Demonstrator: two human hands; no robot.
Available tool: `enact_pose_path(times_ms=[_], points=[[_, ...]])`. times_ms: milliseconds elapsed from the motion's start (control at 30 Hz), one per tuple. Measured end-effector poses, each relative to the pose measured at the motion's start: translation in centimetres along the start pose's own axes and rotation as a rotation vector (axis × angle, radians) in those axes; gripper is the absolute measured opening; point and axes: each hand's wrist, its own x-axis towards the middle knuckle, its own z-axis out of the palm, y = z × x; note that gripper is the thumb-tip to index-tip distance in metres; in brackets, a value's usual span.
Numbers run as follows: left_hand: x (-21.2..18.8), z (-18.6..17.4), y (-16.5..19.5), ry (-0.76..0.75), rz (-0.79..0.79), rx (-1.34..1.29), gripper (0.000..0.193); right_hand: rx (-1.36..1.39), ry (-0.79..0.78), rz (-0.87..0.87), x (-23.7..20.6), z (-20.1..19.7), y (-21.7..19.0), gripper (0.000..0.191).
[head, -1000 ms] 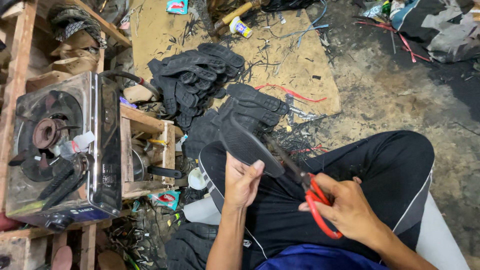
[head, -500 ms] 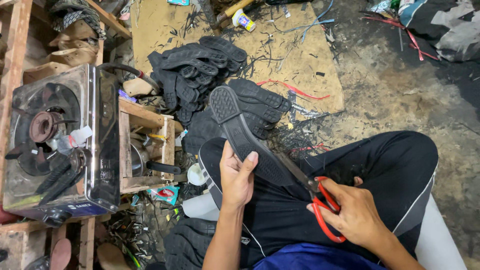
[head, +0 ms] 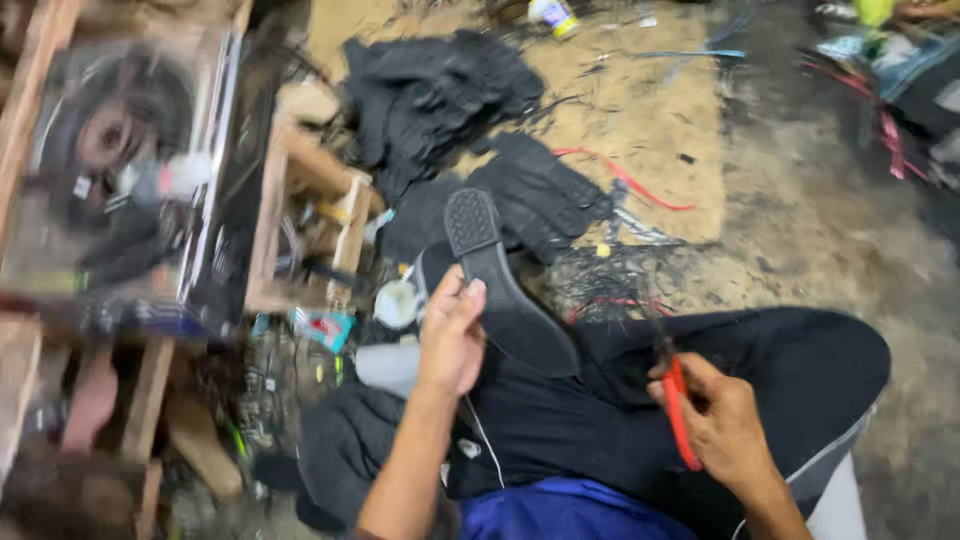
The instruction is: The person sits on the floor and uses red-handled shears to trim the edges of black rubber shoe soles. They hold each sole in the left hand and cut along the perimeter with the right hand, then place the trimmed sole on a growing pile on the floor.
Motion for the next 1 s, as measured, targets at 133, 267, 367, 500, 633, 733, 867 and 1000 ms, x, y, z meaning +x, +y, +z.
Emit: enact_pose_path(times_ms=[133,267,367,500,633,733,867,1000], points=[[-5.9,-6.9,1.8,0.266,-0.021,0.303,0.04,0.083,0.005,-0.037,1.3,-1.4,2.6,0.017],[-16.3,-13.0,4.8,0.558,-0.219,0.423,0.043,0.17,0.005,0.022,2.8,-2.0,5.3,0.02],[-19.8,-13.9,5.7,0.913,-0.122,1.083,0.051,0.157,0.059,0.003,3.9,-2.5,6.6,0.021],[-17.2,-9.6,5.8,0.908,0.153,1.545,0.044,0.212,0.19,0.052,5.6,-2.2,7.7,0.021],[-7.0,-2.9,3.2,0.528,0.426,1.294,0.033,0.294,0.27,0.125,6.5,-1.1,7.9,0.021],[2.3,1.3,1.2,0.095,0.572,1.224,0.027,0.214,0.326,0.101,6.7,-0.6,7.4,0.023],[15.6,5.8,-1.4,-0.273,0.438,1.493,0.023,0.215,0.359,0.068,6.9,-0.4,6.2,0.022],[22.1,7.9,-4.2,-0.46,0.526,1.808,0.032,0.033,0.403,-0.09,7.0,0.2,5.2,0.022]])
